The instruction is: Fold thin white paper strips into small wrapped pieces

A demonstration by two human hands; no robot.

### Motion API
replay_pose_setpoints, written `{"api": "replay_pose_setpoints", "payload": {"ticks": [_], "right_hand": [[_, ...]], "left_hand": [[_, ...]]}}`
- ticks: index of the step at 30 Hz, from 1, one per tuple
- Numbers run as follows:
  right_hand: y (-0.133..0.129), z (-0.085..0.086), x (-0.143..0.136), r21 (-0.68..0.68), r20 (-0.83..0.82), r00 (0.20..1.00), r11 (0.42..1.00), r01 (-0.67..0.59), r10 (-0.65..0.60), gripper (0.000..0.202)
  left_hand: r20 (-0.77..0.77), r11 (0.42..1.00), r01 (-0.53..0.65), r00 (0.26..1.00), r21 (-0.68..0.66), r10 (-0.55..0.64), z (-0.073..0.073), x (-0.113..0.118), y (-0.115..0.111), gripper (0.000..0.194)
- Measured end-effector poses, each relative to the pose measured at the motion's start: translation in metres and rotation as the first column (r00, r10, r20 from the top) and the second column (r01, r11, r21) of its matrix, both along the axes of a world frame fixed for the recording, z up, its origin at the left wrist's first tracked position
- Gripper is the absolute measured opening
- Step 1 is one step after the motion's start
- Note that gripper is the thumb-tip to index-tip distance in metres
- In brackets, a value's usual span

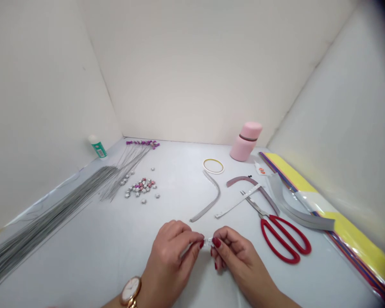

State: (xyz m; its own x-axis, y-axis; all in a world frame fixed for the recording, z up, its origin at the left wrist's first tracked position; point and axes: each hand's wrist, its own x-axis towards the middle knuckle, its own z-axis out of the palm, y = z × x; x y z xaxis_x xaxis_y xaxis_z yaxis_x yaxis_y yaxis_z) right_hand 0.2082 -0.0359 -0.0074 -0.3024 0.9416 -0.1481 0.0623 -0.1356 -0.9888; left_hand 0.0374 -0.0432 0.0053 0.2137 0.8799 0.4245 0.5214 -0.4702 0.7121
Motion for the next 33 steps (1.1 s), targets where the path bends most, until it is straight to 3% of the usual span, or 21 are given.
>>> {"api": "replay_pose_setpoints", "payload": {"ticks": [4, 7, 11, 15, 17, 19, 21, 23, 28, 33], "right_hand": [[-0.003, 0.001, -0.001, 0.040, 0.007, 1.000, 0.999, 0.022, -0.023, 0.024], [-0.004, 0.001, -0.002, 0.038, -0.002, 0.999, 0.999, 0.034, -0.034, 0.024], [-0.003, 0.002, -0.002, 0.032, 0.005, 0.999, 0.999, 0.035, -0.035, 0.024], [-0.002, 0.003, -0.002, 0.037, 0.006, 0.999, 0.999, 0.038, -0.039, 0.024], [-0.003, 0.002, -0.002, 0.040, 0.020, 0.999, 0.999, 0.034, -0.035, 0.024], [-0.003, 0.001, -0.001, 0.040, 0.045, 0.999, 0.999, 0.025, -0.027, 0.024], [-0.004, 0.000, -0.001, 0.041, 0.066, 0.998, 0.999, 0.018, -0.021, 0.023], [-0.004, 0.000, -0.001, 0.043, 0.071, 0.997, 0.999, 0.023, -0.026, 0.023], [-0.005, 0.005, -0.001, 0.099, 0.078, 0.997, 0.995, 0.018, -0.026, 0.022], [-0.009, 0.009, 0.003, 0.406, 0.172, 0.984, 0.913, -0.030, -0.044, 0.019]], "left_hand": [[-0.178, 0.961, 0.023, 0.984, 0.276, 0.028, -0.003, 0.001, -0.003, 0.014], [-0.231, 0.957, 0.020, 0.972, 0.290, 0.050, -0.004, 0.003, -0.004, 0.014], [-0.224, 0.997, 0.052, 0.974, 0.058, -0.038, -0.002, 0.003, -0.005, 0.019], [0.025, 0.967, 0.056, 0.998, -0.249, -0.052, 0.001, 0.006, -0.006, 0.018], [0.200, 0.885, 0.053, 0.979, -0.463, 0.047, 0.001, 0.009, -0.005, 0.017], [0.363, 0.762, 0.111, 0.916, -0.638, 0.171, 0.000, 0.013, -0.003, 0.020], [0.471, 0.674, 0.194, 0.844, -0.713, 0.255, -0.001, 0.017, -0.002, 0.023], [0.528, 0.641, 0.247, 0.798, -0.726, 0.290, -0.001, 0.019, -0.002, 0.024], [0.608, 0.647, 0.315, 0.737, -0.695, 0.294, -0.002, 0.020, -0.006, 0.023], [0.600, 0.809, 0.225, 0.778, -0.544, 0.187, -0.003, 0.017, -0.008, 0.014]]}}
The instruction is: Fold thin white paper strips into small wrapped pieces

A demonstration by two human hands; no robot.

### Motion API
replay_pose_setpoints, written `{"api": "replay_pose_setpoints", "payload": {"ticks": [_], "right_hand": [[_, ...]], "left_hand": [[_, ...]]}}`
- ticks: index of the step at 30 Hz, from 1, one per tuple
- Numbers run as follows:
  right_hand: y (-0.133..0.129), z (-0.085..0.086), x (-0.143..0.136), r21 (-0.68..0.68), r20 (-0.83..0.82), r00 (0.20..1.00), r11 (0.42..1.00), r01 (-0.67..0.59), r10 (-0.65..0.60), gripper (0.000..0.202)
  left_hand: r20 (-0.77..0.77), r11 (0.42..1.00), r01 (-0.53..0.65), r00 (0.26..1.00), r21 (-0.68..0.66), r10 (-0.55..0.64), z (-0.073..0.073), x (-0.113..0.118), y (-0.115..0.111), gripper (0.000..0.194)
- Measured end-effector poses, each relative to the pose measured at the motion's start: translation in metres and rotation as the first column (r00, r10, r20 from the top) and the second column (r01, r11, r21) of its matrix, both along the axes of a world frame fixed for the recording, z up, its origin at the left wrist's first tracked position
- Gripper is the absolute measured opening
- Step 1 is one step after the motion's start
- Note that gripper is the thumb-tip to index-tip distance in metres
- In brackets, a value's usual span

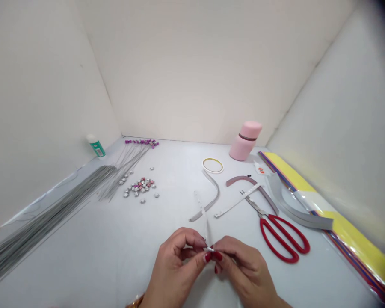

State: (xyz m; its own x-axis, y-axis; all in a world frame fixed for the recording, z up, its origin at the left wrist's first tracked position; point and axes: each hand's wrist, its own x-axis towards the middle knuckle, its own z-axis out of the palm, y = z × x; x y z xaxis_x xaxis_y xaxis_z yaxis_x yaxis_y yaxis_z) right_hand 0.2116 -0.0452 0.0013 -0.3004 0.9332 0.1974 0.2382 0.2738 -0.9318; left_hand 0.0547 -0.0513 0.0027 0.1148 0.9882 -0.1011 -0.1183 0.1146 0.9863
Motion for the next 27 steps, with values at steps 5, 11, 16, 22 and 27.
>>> {"api": "replay_pose_setpoints", "payload": {"ticks": [5, 11, 16, 22, 27], "right_hand": [[-0.0002, 0.0000, 0.0040, 0.169, 0.041, 0.998, 0.985, -0.046, 0.039, 0.016], [0.0011, -0.0037, 0.0031, 0.134, 0.057, 0.998, 0.991, -0.023, 0.016, 0.014], [-0.0006, -0.0042, 0.0006, 0.064, 0.057, 0.998, 0.998, 0.019, -0.023, 0.016], [-0.0013, -0.0061, -0.0031, -0.060, 0.072, 0.996, 0.997, 0.050, -0.045, 0.022], [-0.0006, -0.0075, -0.0003, 0.064, 0.115, 0.982, 0.988, 0.140, -0.147, 0.015]], "left_hand": [[-0.154, 0.990, 0.050, 0.988, 0.128, -0.029, 0.0025, -0.0020, -0.0030, 0.013], [-0.193, 0.981, 0.092, 0.979, 0.171, -0.058, 0.0024, -0.0029, -0.0026, 0.015], [-0.138, 0.983, 0.058, 0.990, 0.174, -0.034, 0.0006, -0.0005, -0.0036, 0.014], [-0.109, 0.993, 0.069, 0.992, 0.097, -0.058, 0.0014, -0.0011, -0.0022, 0.013], [-0.065, 0.995, 0.032, 0.997, -0.098, -0.038, 0.0021, -0.0012, 0.0038, 0.020]]}}
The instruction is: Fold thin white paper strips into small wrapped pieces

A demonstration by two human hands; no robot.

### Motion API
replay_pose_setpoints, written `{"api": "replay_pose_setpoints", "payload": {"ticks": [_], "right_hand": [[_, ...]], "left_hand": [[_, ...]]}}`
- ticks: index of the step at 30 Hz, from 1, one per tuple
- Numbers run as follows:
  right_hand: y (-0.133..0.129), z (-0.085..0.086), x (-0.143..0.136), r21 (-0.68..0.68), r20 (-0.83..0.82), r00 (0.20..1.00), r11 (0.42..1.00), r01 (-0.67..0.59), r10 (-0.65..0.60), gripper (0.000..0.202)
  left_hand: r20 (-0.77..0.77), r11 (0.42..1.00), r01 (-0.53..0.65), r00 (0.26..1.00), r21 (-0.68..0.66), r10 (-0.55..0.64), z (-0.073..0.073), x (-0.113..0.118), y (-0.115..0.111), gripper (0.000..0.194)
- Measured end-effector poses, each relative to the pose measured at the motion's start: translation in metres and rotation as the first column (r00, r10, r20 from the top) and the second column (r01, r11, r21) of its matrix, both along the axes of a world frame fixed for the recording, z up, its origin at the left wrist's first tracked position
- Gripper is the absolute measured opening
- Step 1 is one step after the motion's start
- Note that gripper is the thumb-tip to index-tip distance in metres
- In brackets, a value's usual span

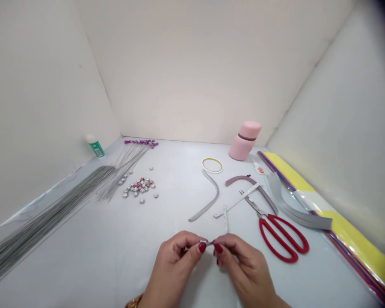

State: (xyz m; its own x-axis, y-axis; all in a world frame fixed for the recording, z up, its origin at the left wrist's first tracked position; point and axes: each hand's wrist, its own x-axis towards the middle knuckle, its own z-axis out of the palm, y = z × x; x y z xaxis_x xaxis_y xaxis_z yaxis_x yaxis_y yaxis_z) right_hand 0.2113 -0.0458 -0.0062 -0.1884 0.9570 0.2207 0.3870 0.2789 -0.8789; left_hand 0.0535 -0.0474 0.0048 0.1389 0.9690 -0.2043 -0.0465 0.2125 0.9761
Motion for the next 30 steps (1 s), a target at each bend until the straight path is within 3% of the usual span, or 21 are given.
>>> {"api": "replay_pose_setpoints", "payload": {"ticks": [2, 4, 7, 12, 20, 30], "right_hand": [[0.002, 0.000, 0.002, 0.199, 0.060, 0.996, 0.979, 0.050, -0.063, 0.012], [0.004, 0.001, 0.002, 0.294, 0.146, 0.989, 0.956, -0.008, -0.037, 0.018], [0.007, 0.002, 0.000, 0.155, 0.225, 0.971, 0.981, -0.116, 0.079, 0.013], [0.006, 0.005, -0.002, -0.104, 0.130, 0.981, 0.986, -0.132, 0.145, 0.021], [0.006, 0.008, -0.004, -0.171, -0.008, 0.988, 0.973, -0.154, 0.155, 0.021], [0.007, -0.002, -0.001, -0.311, -0.092, 0.982, 0.932, -0.186, 0.166, 0.023]], "left_hand": [[0.023, 0.996, 0.000, 1.000, -0.091, 0.003, -0.001, 0.001, 0.002, 0.022], [0.049, 0.991, -0.004, 0.999, -0.135, 0.010, -0.003, 0.001, 0.003, 0.023], [0.059, 0.987, -0.020, 0.998, -0.157, 0.030, -0.004, 0.001, 0.004, 0.023], [0.058, 0.979, -0.041, 0.997, -0.200, 0.054, -0.002, 0.000, 0.007, 0.024], [0.074, 0.973, -0.040, 0.996, -0.228, 0.059, -0.008, -0.001, 0.009, 0.023], [0.054, 0.983, 0.029, 0.998, -0.182, -0.020, -0.001, -0.001, 0.010, 0.015]]}}
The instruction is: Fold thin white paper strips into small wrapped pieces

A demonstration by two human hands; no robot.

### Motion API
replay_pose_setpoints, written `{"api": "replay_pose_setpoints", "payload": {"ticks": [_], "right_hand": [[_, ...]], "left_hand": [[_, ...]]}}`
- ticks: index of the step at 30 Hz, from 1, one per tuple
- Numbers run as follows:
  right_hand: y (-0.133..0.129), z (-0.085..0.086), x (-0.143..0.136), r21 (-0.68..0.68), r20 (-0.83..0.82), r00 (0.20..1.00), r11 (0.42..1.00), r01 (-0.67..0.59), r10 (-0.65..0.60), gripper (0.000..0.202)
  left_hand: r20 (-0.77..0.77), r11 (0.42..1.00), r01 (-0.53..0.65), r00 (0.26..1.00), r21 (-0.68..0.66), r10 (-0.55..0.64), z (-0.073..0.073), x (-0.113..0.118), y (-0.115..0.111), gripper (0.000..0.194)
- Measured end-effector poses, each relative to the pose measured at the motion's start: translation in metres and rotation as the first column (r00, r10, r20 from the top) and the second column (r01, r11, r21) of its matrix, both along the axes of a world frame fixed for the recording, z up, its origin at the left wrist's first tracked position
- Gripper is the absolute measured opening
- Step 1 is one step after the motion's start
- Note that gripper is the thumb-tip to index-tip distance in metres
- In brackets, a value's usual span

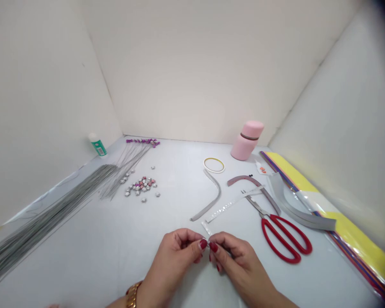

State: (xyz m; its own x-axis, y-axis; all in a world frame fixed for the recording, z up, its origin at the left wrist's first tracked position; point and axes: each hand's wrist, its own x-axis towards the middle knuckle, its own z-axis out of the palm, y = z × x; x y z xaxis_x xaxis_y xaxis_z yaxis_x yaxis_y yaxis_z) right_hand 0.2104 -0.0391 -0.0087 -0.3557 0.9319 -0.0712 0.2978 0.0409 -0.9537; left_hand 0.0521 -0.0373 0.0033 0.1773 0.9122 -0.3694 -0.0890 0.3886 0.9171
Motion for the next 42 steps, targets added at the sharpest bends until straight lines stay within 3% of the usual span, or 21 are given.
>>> {"api": "replay_pose_setpoints", "payload": {"ticks": [4, 8, 12, 17, 19, 22, 27, 34, 38, 42], "right_hand": [[0.001, 0.001, 0.003, 0.078, -0.018, 1.000, 0.997, 0.013, -0.011, 0.017], [0.003, 0.004, 0.004, 0.197, -0.070, 0.998, 0.980, 0.021, -0.007, 0.015], [0.003, 0.004, 0.003, 0.271, -0.114, 0.993, 0.962, 0.033, -0.001, 0.018], [0.003, 0.002, 0.004, 0.288, -0.108, 0.994, 0.957, 0.023, 0.009, 0.019], [0.002, 0.001, 0.005, 0.276, -0.098, 0.995, 0.961, 0.014, 0.014, 0.018], [0.002, 0.000, 0.005, 0.258, -0.080, 0.996, 0.966, -0.007, 0.028, 0.017], [0.000, 0.005, 0.004, 0.233, -0.061, 0.997, 0.972, -0.040, 0.055, 0.017], [0.001, 0.007, 0.001, 0.166, -0.030, 0.999, 0.986, -0.014, 0.019, 0.012], [0.002, 0.008, -0.001, 0.050, -0.038, 0.999, 0.998, 0.026, -0.024, 0.019], [0.003, 0.011, -0.002, -0.121, -0.116, 0.992, 0.992, 0.033, -0.047, 0.021]], "left_hand": [[-0.128, 0.974, 0.065, 0.991, 0.215, -0.038, 0.002, -0.003, -0.005, 0.013], [-0.349, 0.879, 0.170, 0.937, 0.445, -0.005, 0.001, -0.005, -0.013, 0.011], [-0.411, 0.805, 0.226, 0.912, 0.548, 0.024, -0.002, -0.005, -0.016, 0.018], [-0.474, 0.657, 0.286, 0.872, 0.698, 0.125, -0.004, -0.006, -0.017, 0.019], [-0.474, 0.641, 0.284, 0.869, 0.713, 0.141, -0.003, -0.006, -0.017, 0.019], [-0.470, 0.683, 0.261, 0.872, 0.682, 0.136, -0.001, -0.006, -0.015, 0.016], [-0.418, 0.803, 0.163, 0.901, 0.573, 0.116, -0.001, -0.007, -0.014, 0.010], [-0.208, 0.962, 0.028, 0.978, 0.270, 0.030, 0.005, -0.002, -0.007, 0.014], [-0.012, 0.996, 0.028, 1.000, 0.087, -0.027, 0.007, -0.001, -0.003, 0.016], [0.044, 0.995, 0.040, 0.998, 0.089, -0.044, 0.004, -0.005, 0.000, 0.027]]}}
